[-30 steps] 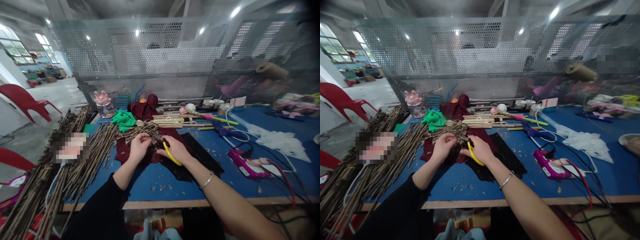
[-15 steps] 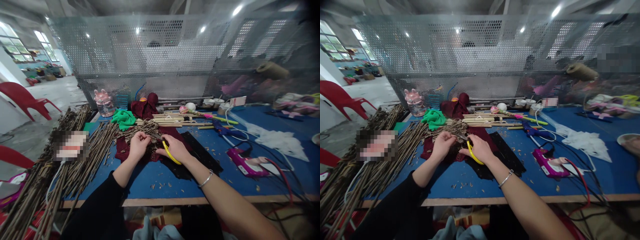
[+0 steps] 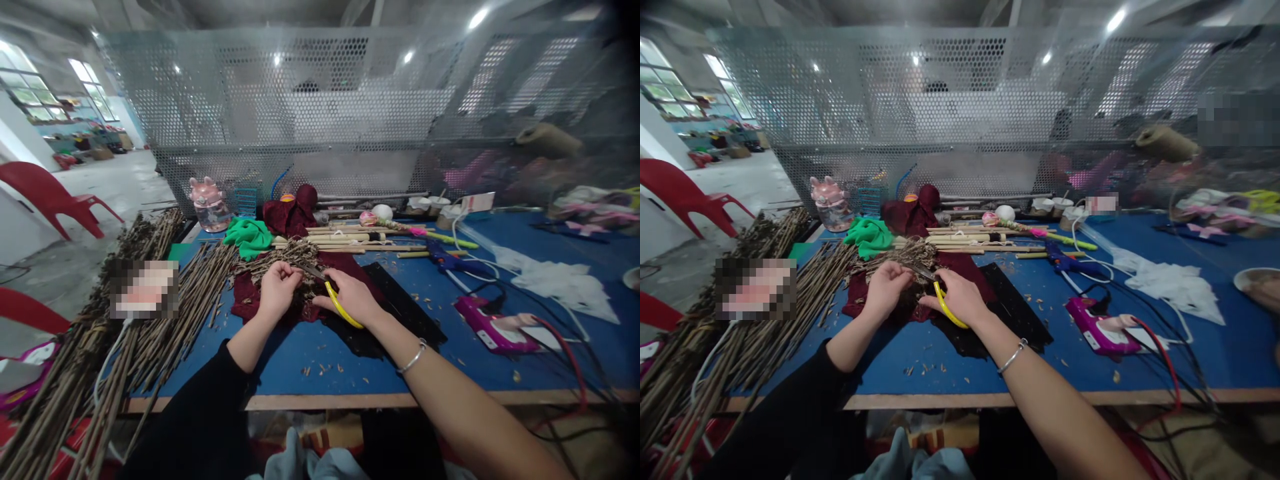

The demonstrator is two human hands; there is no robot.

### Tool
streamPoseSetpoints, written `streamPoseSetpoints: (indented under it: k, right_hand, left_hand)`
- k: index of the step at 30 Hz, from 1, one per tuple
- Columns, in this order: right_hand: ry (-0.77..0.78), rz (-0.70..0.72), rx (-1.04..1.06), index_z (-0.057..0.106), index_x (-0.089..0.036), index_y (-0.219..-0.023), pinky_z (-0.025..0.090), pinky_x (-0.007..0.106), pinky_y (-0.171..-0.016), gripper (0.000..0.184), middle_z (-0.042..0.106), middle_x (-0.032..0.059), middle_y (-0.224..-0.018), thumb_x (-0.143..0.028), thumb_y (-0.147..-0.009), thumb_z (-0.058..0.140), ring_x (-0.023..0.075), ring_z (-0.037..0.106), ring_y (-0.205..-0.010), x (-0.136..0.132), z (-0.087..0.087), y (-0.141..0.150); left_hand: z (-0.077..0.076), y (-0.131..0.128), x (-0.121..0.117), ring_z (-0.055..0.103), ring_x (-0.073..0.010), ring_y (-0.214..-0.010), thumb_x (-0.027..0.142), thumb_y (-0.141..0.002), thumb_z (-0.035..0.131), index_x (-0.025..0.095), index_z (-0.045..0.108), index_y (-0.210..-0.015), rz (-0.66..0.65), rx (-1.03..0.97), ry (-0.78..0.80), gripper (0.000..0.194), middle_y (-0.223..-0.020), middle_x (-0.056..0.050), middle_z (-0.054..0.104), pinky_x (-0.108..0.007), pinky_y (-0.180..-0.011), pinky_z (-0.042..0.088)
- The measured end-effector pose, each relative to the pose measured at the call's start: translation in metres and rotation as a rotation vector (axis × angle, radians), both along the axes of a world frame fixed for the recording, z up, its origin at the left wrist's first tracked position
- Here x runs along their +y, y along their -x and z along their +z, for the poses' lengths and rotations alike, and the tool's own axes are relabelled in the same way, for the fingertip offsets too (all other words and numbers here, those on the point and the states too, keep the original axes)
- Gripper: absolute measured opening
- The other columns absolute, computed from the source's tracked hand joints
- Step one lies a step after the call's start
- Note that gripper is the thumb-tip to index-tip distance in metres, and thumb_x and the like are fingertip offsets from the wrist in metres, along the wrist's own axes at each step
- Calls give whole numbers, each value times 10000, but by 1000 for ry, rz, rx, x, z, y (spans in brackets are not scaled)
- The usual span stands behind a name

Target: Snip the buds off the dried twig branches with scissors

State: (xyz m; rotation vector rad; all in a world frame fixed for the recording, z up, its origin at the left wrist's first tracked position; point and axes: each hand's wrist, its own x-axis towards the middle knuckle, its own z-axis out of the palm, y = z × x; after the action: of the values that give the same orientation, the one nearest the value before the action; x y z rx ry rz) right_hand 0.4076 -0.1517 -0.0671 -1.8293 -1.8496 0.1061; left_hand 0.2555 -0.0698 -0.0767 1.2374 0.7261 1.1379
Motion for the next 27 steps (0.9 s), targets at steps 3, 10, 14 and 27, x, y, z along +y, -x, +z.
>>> streamPoseSetpoints:
  k: [3, 10, 14, 27]
  right_hand:
    - [46, -16, -8, 553, -230, -1039, 415, 267, -655, 431, 653, 52, -936, -539, -739, 562, 204, 613, -823, 1, 1, 0]
    - [57, -17, 5, 567, -225, -1006, 380, 241, -576, 482, 651, 23, -759, -603, -707, 557, 186, 607, -697, 1, -1, -2]
    - [-6, 9, 0, 523, -224, -1083, 414, 279, -708, 588, 631, 59, -1021, -612, -650, 609, 221, 597, -900, 0, -1, -1]
    - [-20, -43, 102, 598, -197, -991, 367, 213, -522, 476, 617, 6, -624, -573, -701, 576, 140, 544, -545, 2, -1, -8]
  left_hand:
    - [0, 0, 0, 553, -76, -579, 195, -624, 618, 178, 392, -665, 4, 13, -21, 231, -659, 45, 572, -206, -586, 435]
    - [2, 0, -1, 589, -98, -612, 219, -627, 627, 181, 369, -669, -10, -29, 25, 264, -628, 46, 563, -206, -588, 439]
    - [3, 0, -1, 583, -89, -612, 187, -610, 619, 177, 380, -664, 12, -24, 28, 245, -670, 39, 580, -210, -595, 450]
    - [4, 9, -6, 559, -158, -837, 214, -739, 529, 187, 548, -815, 217, 705, -589, 82, -864, -32, 603, -287, -790, 422]
